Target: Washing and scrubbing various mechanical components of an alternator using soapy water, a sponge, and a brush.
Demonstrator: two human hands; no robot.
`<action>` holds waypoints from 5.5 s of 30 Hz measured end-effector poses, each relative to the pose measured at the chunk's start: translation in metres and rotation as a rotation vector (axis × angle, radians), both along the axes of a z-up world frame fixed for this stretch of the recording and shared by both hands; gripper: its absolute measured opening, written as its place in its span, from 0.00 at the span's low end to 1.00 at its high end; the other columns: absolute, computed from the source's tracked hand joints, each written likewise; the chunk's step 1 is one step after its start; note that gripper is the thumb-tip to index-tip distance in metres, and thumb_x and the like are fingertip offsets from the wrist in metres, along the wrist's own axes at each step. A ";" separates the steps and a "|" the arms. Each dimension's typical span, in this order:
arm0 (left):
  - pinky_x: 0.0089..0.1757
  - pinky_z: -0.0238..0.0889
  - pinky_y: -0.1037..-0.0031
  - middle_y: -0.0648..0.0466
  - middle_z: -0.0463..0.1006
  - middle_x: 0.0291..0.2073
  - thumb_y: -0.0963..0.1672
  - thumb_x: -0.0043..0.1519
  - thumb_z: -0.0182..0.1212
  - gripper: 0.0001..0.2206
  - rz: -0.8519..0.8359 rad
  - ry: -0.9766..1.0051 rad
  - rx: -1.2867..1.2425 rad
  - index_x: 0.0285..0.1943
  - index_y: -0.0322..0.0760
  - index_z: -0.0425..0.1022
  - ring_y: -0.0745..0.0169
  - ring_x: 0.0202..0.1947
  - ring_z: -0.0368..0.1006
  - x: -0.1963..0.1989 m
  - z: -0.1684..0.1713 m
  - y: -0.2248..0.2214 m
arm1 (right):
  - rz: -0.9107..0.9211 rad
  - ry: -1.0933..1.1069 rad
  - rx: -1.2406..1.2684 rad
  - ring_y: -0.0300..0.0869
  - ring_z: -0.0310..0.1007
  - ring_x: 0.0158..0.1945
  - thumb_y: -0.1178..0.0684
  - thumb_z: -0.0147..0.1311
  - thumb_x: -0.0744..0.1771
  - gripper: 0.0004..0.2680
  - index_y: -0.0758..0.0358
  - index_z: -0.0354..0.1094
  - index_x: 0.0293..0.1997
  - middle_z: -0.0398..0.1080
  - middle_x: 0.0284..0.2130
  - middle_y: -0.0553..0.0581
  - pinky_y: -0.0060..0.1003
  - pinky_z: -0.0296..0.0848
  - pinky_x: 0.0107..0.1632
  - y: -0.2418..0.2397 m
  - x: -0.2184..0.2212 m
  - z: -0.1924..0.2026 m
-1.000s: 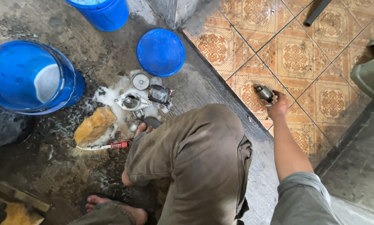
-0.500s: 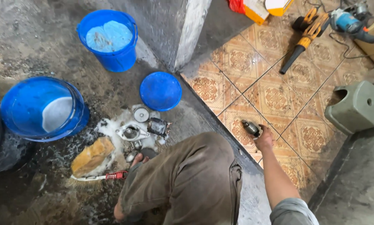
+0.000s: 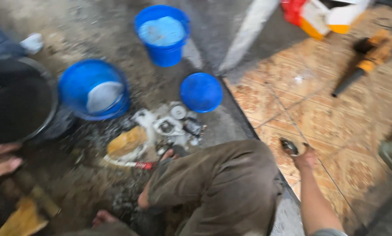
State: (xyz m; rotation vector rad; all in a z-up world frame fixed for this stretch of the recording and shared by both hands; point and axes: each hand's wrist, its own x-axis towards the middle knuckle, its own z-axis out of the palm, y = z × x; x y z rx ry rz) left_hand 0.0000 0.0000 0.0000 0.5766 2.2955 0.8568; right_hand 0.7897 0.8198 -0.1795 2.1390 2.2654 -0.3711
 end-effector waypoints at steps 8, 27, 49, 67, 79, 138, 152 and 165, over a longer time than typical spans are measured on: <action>0.40 0.72 0.66 0.49 0.87 0.45 0.47 0.64 0.61 0.24 -0.119 0.042 -0.455 0.70 0.43 0.71 0.54 0.36 0.80 0.126 0.143 0.106 | 0.208 0.383 0.119 0.67 0.57 0.58 0.45 0.63 0.70 0.20 0.62 0.61 0.66 0.48 0.55 0.69 0.62 0.63 0.59 -0.035 -0.153 0.172; 0.66 0.61 0.58 0.61 0.76 0.64 0.54 0.64 0.55 0.28 -0.273 0.015 -0.668 0.75 0.54 0.62 0.53 0.65 0.72 0.127 0.144 0.143 | 1.239 -0.706 -0.557 0.54 0.55 0.73 0.44 0.65 0.63 0.34 0.49 0.46 0.77 0.53 0.73 0.51 0.54 0.53 0.75 -0.231 -0.512 0.193; 0.59 0.66 0.53 0.50 0.80 0.57 0.56 0.63 0.55 0.28 -0.189 -0.018 -0.588 0.74 0.55 0.67 0.42 0.61 0.73 0.110 0.140 0.118 | 0.906 -0.095 -0.310 0.64 0.67 0.62 0.40 0.76 0.52 0.40 0.60 0.61 0.68 0.64 0.57 0.70 0.56 0.69 0.63 -0.158 -0.528 -0.065; 0.60 0.66 0.54 0.43 0.70 0.66 0.51 0.63 0.62 0.31 -0.226 0.066 -0.118 0.75 0.42 0.60 0.39 0.66 0.66 0.145 0.191 0.149 | 1.062 1.120 -1.638 0.63 0.78 0.50 0.43 0.50 0.63 0.28 0.75 0.60 0.67 0.73 0.49 0.78 0.62 0.79 0.48 -0.368 -0.592 0.231; 0.63 0.60 0.48 0.30 0.61 0.68 0.54 0.56 0.74 0.51 -0.163 0.269 0.077 0.79 0.29 0.41 0.25 0.66 0.62 0.161 0.162 0.156 | 0.808 1.494 -1.617 0.56 0.77 0.54 0.52 0.54 0.70 0.18 0.57 0.56 0.68 0.74 0.53 0.65 0.44 0.82 0.47 -0.475 -0.575 0.233; 0.37 0.80 0.62 0.36 0.77 0.45 0.57 0.55 0.61 0.32 0.820 -0.656 0.829 0.60 0.31 0.70 0.41 0.39 0.82 0.106 0.150 0.133 | 1.049 -0.180 -0.400 0.56 0.60 0.70 0.07 0.27 0.63 0.46 0.64 0.60 0.70 0.63 0.66 0.66 0.50 0.56 0.73 -0.272 -0.861 -0.212; 0.49 0.75 0.52 0.44 0.81 0.48 0.56 0.55 0.66 0.31 1.092 -0.650 1.043 0.60 0.31 0.75 0.49 0.47 0.79 0.105 0.142 0.135 | 1.063 1.072 -0.827 0.49 0.73 0.45 0.61 0.45 0.64 0.31 0.56 0.40 0.80 0.66 0.53 0.63 0.44 0.80 0.42 -0.394 -0.677 0.221; 0.51 0.69 0.62 0.44 0.79 0.43 0.53 0.66 0.50 0.22 1.171 -0.369 1.041 0.49 0.29 0.77 0.54 0.46 0.75 0.133 0.148 0.149 | 1.460 1.359 -0.051 0.60 0.74 0.46 0.55 0.55 0.69 0.14 0.59 0.68 0.63 0.66 0.52 0.60 0.50 0.76 0.48 -0.574 -0.608 0.285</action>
